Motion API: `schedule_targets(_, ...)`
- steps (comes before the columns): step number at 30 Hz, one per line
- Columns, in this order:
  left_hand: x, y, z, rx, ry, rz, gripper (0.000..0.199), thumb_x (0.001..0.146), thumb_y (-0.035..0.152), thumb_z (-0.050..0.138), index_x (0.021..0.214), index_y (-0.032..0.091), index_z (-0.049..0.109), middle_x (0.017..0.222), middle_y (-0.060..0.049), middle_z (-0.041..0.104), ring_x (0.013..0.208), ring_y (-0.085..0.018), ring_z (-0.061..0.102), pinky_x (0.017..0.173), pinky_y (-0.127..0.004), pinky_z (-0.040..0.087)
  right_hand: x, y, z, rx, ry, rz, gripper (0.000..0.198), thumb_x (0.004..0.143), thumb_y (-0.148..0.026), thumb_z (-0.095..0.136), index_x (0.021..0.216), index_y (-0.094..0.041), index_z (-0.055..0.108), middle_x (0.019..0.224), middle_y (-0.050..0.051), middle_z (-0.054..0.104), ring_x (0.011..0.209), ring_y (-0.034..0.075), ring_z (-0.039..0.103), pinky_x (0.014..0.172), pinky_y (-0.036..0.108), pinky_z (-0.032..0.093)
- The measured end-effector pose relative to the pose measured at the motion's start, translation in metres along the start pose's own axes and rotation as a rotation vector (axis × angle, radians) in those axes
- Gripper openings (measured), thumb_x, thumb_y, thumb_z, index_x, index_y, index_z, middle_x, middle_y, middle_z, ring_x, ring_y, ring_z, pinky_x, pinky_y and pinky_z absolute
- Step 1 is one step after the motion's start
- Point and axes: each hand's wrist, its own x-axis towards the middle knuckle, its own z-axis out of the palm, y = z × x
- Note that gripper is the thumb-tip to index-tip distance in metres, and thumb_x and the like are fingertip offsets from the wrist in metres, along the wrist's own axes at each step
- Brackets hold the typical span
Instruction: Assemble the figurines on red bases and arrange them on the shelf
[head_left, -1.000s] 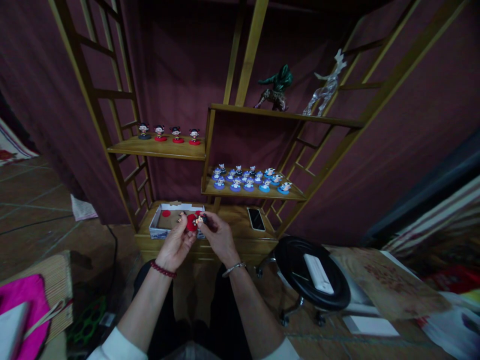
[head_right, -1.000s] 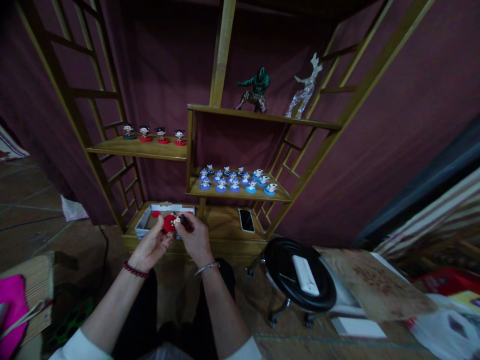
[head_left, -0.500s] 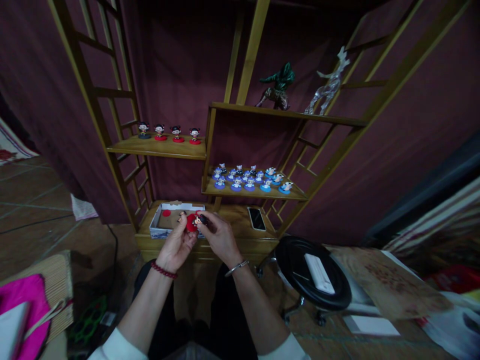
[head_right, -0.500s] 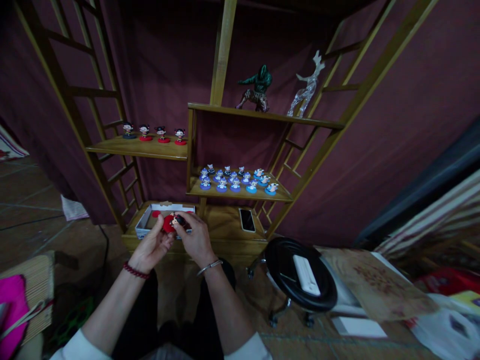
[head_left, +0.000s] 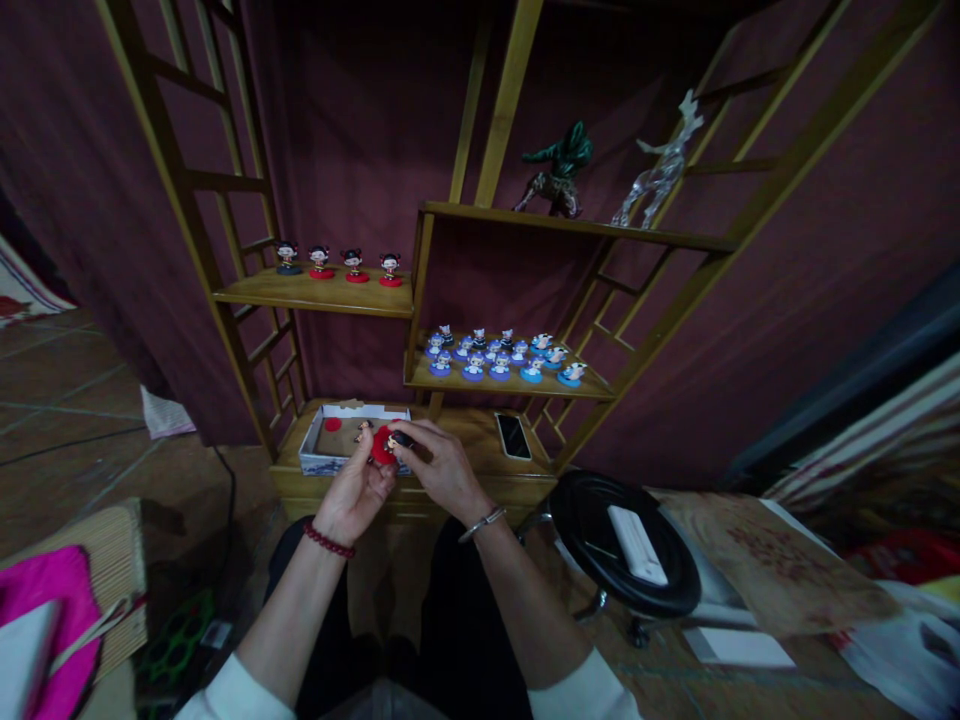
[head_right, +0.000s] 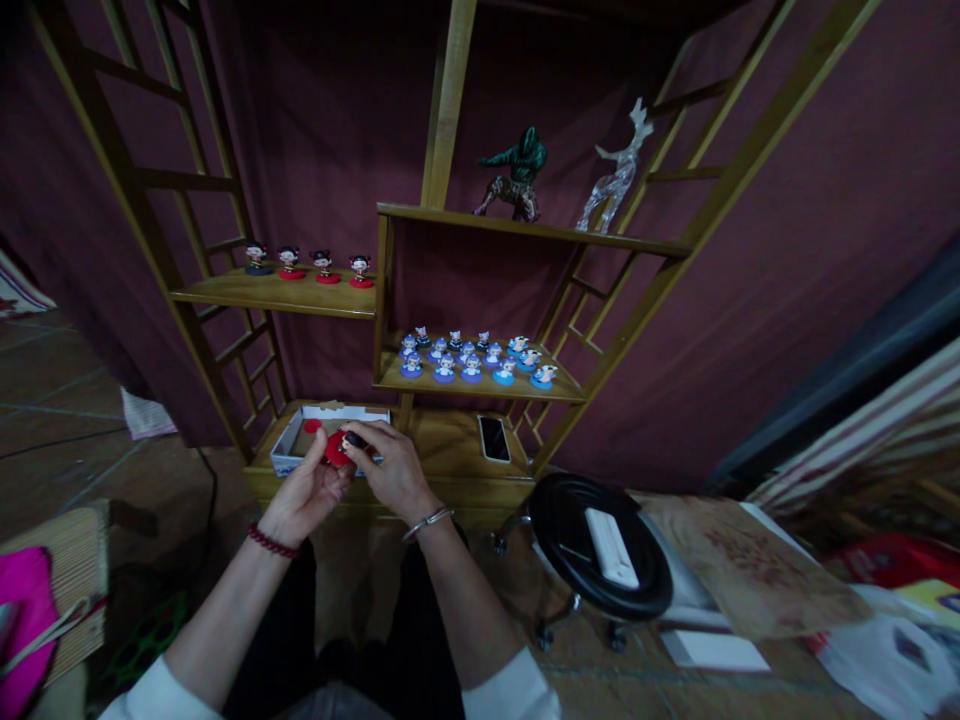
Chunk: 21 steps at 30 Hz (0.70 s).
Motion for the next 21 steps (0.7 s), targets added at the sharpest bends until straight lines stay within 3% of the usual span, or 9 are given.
schedule_targets(8, 0.001, -0.003, -0.004, 0.011, -0.027, -0.05, 0.025, 0.08, 0.037, 0.049, 0.083, 0.013, 0.057, 0.06, 0.0, 0.057, 0.044, -0.006, 0.048, 0.039, -0.016, 0.039, 0.001, -0.001, -0.007, -0.041, -0.096, -0.036, 0.03, 0.081, -0.023, 0.052, 0.11, -0.026, 0.056, 0.104, 0.002, 0.06, 0.096, 0.014, 0.055, 0.086, 0.028, 0.042)
schedule_targets(16, -0.002, -0.002, -0.002, 0.009, 0.058, -0.062, 0.021, 0.082, 0.031, 0.048, 0.082, 0.013, 0.057, 0.062, -0.002, 0.059, 0.048, -0.007, 0.052, 0.044, -0.017, 0.043, 0.003, -0.001, -0.011, -0.04, -0.135, -0.046, 0.032, 0.081, -0.022, 0.051, 0.112, -0.026, 0.056, 0.105, 0.003, 0.06, 0.094, 0.014, 0.056, 0.084, 0.028, 0.044)
schedule_targets(21, -0.004, -0.001, -0.004, -0.028, -0.001, -0.052, 0.022, 0.083, 0.029, 0.046, 0.084, 0.011, 0.059, 0.067, -0.005, 0.061, 0.053, -0.009, 0.055, 0.047, -0.019, 0.046, 0.004, 0.0, -0.012, -0.056, -0.134, -0.043, 0.031, 0.08, -0.022, 0.052, 0.111, -0.027, 0.056, 0.105, 0.002, 0.061, 0.095, 0.014, 0.056, 0.084, 0.028, 0.044)
